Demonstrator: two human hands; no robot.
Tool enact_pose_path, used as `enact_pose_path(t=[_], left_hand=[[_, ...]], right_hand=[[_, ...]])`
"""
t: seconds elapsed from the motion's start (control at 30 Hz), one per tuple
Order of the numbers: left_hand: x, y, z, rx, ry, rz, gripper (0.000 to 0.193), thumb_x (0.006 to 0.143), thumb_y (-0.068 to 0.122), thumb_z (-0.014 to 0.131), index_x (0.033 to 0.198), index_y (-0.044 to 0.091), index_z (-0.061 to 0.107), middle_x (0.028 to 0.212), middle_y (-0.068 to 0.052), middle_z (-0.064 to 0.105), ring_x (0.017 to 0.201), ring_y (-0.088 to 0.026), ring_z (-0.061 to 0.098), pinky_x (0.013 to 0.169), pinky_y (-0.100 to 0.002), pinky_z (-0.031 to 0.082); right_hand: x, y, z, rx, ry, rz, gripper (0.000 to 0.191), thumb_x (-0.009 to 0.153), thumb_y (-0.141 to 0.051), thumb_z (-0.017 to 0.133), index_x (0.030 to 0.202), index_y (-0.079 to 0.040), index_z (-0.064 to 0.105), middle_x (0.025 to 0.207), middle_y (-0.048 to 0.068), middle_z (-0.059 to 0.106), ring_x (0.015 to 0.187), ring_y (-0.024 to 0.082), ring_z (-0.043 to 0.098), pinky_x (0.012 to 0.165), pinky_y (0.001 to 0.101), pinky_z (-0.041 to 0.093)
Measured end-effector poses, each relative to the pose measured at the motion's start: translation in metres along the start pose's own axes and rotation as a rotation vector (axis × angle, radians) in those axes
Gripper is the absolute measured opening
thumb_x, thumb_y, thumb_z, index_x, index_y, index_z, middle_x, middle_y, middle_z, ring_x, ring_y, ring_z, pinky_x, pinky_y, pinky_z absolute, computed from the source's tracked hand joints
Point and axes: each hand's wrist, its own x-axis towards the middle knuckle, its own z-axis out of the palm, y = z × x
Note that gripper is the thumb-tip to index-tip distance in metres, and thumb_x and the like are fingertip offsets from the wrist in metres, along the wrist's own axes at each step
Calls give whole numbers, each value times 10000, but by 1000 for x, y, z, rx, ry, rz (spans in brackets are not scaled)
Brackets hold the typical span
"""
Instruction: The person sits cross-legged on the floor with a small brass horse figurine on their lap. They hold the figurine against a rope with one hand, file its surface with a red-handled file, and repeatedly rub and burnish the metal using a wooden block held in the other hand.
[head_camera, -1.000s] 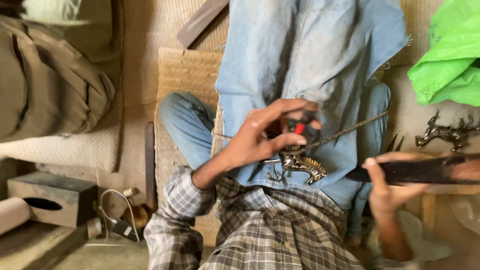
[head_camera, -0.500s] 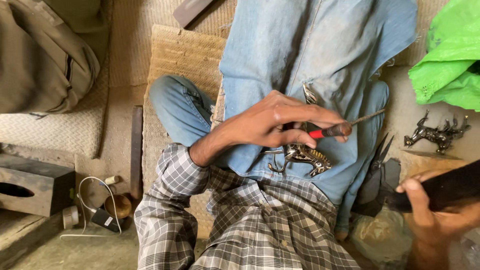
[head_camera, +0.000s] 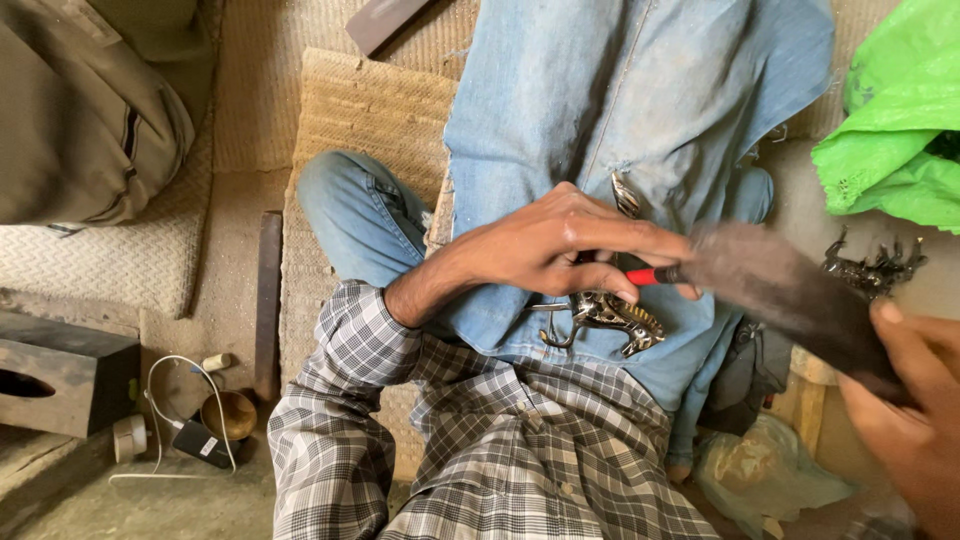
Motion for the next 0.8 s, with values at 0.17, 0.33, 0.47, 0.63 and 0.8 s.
enact_pose_path(t=[0.17,0.33,0.47,0.63,0.8], left_hand=[[-1,-2,1,-27,26,68,536,1003,309,728,1500,239,543,1284,37,753,980,-135,799,800,-311,656],[1,-3,0,-51,19,100,545,1025,305,708,1531,245,513,1320,29,720,1085,-174,784,896,-331,657],[2,-1,-4,-41,-8,99,523,1031,301,710,1520,241,535,1349,21,706,1087,-190,784,907,-341,648],[2,3,-9,-32,-27,80,521,1030,313,720,1511,219,542,1381,8,703,1067,-195,783,890,-341,638],[4,2,-11,-16,-45,91,523,1040,320,730,1517,207,548,1341,16,706,1062,-187,779,904,-340,632]], right_hand=[[30,-23,-2,-21,-234,294,297,1016,-22,755,1287,31,644,876,250,670,717,328,611,636,408,498],[45,-21,-7,-19,-145,-115,403,877,24,807,1200,-47,578,921,155,657,737,228,650,661,320,527],[47,-13,-6,-204,-140,-177,487,845,65,800,1282,26,589,948,218,655,748,291,637,670,376,507],[45,-2,-8,-186,-157,-205,503,863,43,778,1333,53,599,1023,207,662,830,294,623,739,368,502],[43,4,-7,-56,-200,-8,418,867,52,765,1254,10,615,978,172,664,842,262,634,750,340,537]])
